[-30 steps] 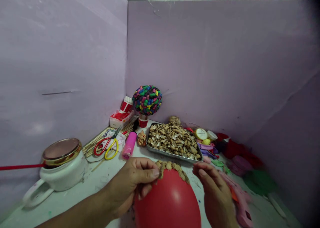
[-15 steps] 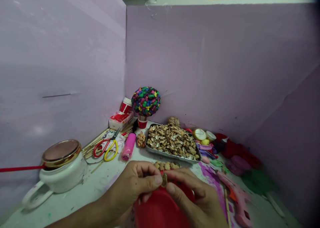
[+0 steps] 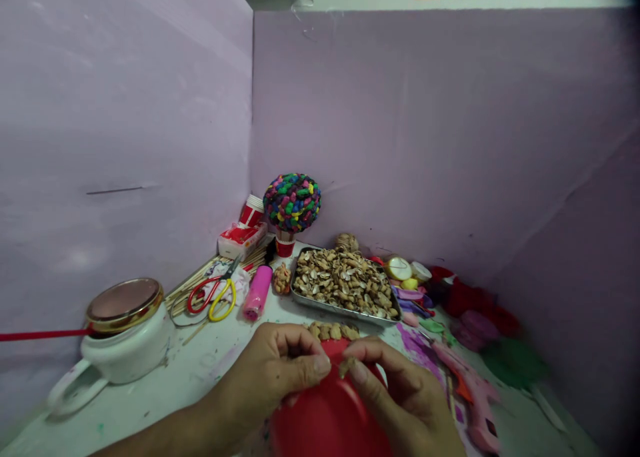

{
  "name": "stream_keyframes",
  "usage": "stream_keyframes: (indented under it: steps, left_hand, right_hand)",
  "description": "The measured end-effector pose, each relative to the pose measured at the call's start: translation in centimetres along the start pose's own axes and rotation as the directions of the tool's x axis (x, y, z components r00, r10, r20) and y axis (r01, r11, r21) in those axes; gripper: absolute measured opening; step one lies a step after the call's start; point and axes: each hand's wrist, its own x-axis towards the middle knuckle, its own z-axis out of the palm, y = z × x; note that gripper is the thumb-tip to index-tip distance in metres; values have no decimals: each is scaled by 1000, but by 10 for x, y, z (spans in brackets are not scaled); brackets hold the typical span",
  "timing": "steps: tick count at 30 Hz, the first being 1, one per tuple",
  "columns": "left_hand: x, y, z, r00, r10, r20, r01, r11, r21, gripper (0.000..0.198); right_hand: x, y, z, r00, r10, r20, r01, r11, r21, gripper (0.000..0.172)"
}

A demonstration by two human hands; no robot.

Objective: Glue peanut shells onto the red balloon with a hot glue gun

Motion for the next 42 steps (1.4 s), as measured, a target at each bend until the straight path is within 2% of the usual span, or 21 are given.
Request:
stream_keyframes:
  steps: [2,8,11,14,19,24,26,28,31,34,36,38,40,42]
  left_hand:
    - [-1,-1,0,1000,12,5,-12,1000,-1,26]
    - [-2,-2,-2,999,25,44,-25,1000,-13,27]
    - [-1,-2,-4,999,18,50,-15,998,-57,26]
    - [-1,-3,-5,997,12,70,-7,997,-76,25]
    - [1,-4,-6,996,7,86,6,988,-151,21]
    - [1,-3,-6,996,-46,81,61,980,-190,23]
    - [1,-2,-7,996,-53,66,64,982,-177,26]
    - [2,-3,-9,997,-48,60,57,985,-163,28]
    - [2,-4,-12,997,-54,58,62,987,-146,29]
    - [2,-5,-15,996,-63,60,71,989,-134,30]
    - [2,-5,-15,995,-65,71,75,987,-141,29]
    - [1,-4,-15,994,-70,81,82,986,-145,29]
    - [0,-2,-14,994,-72,83,83,987,-135,29]
    - [-1,0,-13,995,-67,80,76,990,-121,29]
  right_hand:
    - [-1,0,1,1000,-2,-9,1,1000,-27,12]
    - [-1,-6,5,986,-78,-147,43,972,-231,10]
    - [-1,-7,9,979,-69,-190,16,964,-265,12]
    - [-1,-5,12,991,-48,-123,12,960,-281,14]
    - [-1,-1,15,985,-33,-172,-12,968,-252,16]
    - [-2,1,6,995,-95,38,102,964,-245,13]
    - [1,1,0,993,-120,19,122,973,-195,16]
    - [6,3,-8,994,-83,-78,70,985,-158,21]
    - [19,10,-22,966,124,-228,-151,983,-105,32]
    - [27,20,-31,913,388,-129,-389,921,13,43]
    - [28,26,-33,878,478,-1,-477,877,61,42]
    - [25,31,-32,828,532,175,-558,813,170,38]
    - [23,35,-31,779,535,327,-623,718,310,33]
    - [21,38,-30,770,529,357,-638,646,419,32]
